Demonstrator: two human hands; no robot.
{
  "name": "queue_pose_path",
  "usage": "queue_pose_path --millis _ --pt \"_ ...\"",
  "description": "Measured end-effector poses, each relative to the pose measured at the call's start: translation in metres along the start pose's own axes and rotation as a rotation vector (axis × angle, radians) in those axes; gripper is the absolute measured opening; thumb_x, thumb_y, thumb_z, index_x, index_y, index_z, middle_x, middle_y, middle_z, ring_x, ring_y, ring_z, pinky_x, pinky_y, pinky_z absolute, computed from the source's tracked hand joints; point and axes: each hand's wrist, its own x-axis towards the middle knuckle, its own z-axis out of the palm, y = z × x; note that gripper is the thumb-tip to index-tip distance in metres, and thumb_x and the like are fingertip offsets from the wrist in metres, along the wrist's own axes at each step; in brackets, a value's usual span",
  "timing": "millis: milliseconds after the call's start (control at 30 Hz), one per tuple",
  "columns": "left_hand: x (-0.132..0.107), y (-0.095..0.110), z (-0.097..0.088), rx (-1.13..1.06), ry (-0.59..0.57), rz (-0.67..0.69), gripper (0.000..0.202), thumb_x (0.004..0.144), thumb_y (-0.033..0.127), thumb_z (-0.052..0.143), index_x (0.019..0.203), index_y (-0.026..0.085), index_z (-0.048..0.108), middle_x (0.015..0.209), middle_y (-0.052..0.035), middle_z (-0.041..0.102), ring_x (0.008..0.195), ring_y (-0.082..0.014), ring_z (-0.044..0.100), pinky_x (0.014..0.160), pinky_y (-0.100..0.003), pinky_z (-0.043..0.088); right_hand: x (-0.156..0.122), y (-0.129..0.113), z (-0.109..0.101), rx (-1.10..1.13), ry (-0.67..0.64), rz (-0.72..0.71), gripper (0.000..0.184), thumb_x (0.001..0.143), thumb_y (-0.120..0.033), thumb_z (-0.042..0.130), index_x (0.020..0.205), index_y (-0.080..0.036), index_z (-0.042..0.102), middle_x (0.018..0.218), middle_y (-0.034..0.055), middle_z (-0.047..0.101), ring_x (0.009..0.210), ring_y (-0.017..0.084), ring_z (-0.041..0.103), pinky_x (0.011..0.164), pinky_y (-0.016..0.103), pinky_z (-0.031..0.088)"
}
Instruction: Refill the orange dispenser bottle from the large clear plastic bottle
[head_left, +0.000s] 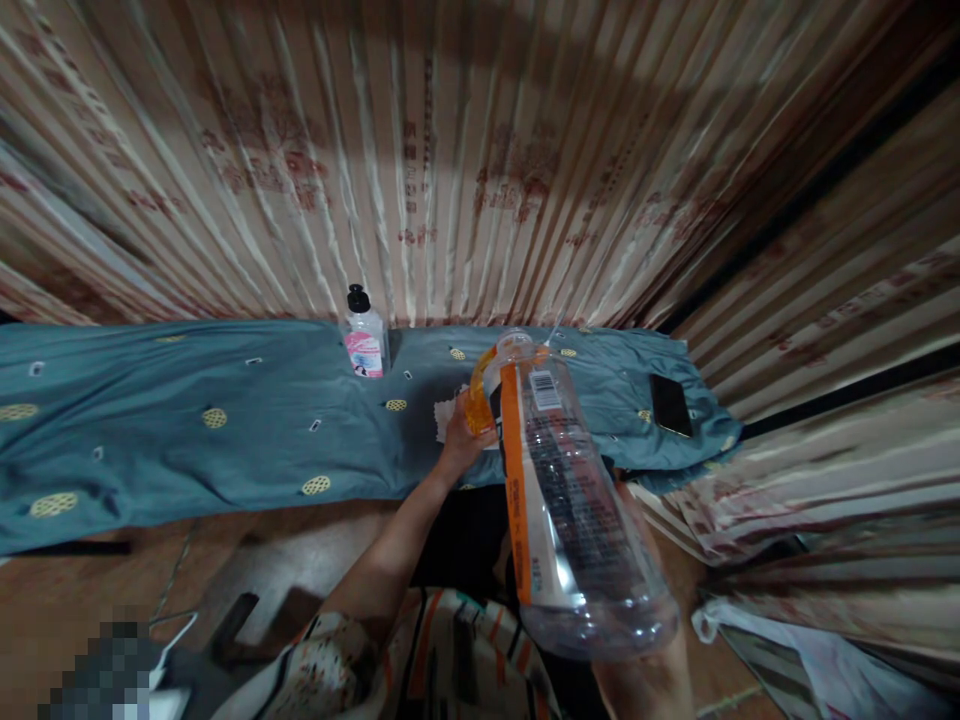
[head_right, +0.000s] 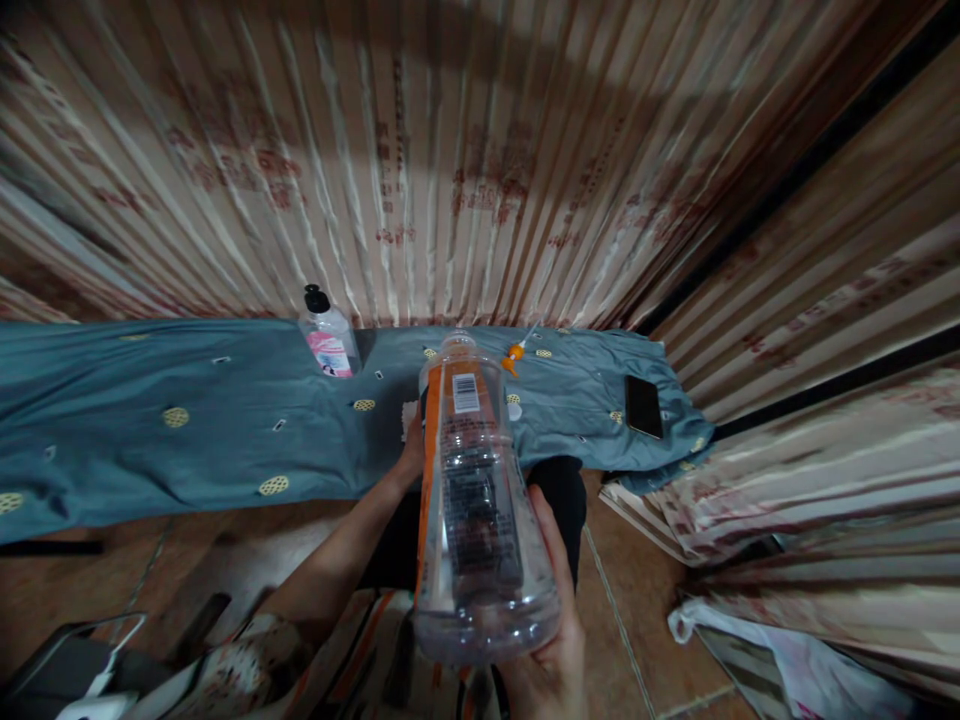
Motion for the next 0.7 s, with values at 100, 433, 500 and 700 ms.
queue_pose_path --millis 100,433,500,700 --pt "-0.001 0.005 0.0 0.014 0.009 -0.027 0.069 0.066 0.027 0.108 0.127 0.029 0.076 0.118 -0.0061 0.085 0.126 -0.0388 0.083 0.115 -0.053 0.072 0.0 -0.001 0.001 -0.008 0.014 -0.005 0.08 0.09 -0.058 0.115 0.162 -0.048 0.084 0.167 0.0047 0.087 0.136 0.029 0.094 0.107 0.035 0.077" --pt "-0.006 0.017 -0.002 0.02 0.006 -0.01 0.067 0.068 0.016 0.104 0.128 0.027 0.075 0.12 -0.0064 0.085 0.123 -0.0364 0.083 0.12 -0.053 0.069 -0.003 -0.01 0.008 0.016 0.035 0.044 0.091 0.085 -0.064 0.117 0.166 -0.039 0.081 0.163 0.0098 0.089 0.137 0.032 0.093 0.107 0.039 0.078" --pt "-0.006 0.017 -0.001 0.03 0.009 -0.009 0.068 0.068 0.015 0.104 0.128 0.028 0.075 0.118 -0.0054 0.084 0.122 -0.0363 0.083 0.119 -0.053 0.069 -0.001 -0.004 0.002 0.001 0.011 0.021 0.091 0.085 -0.059 0.117 0.166 -0.043 0.079 0.161 0.0062 0.091 0.133 0.03 0.094 0.105 0.036 0.077" --pt "-0.007 0.02 -0.001 0.011 0.013 0.007 0.07 0.066 0.013 0.102 0.128 0.027 0.074 0.125 -0.0063 0.085 0.128 -0.0377 0.083 0.123 -0.054 0.068 0.002 0.018 -0.015 -0.104 -0.002 0.025 0.11 0.081 -0.062 0.113 0.18 -0.042 0.069 0.17 0.0126 0.084 0.141 0.048 0.09 0.107 0.059 0.08"
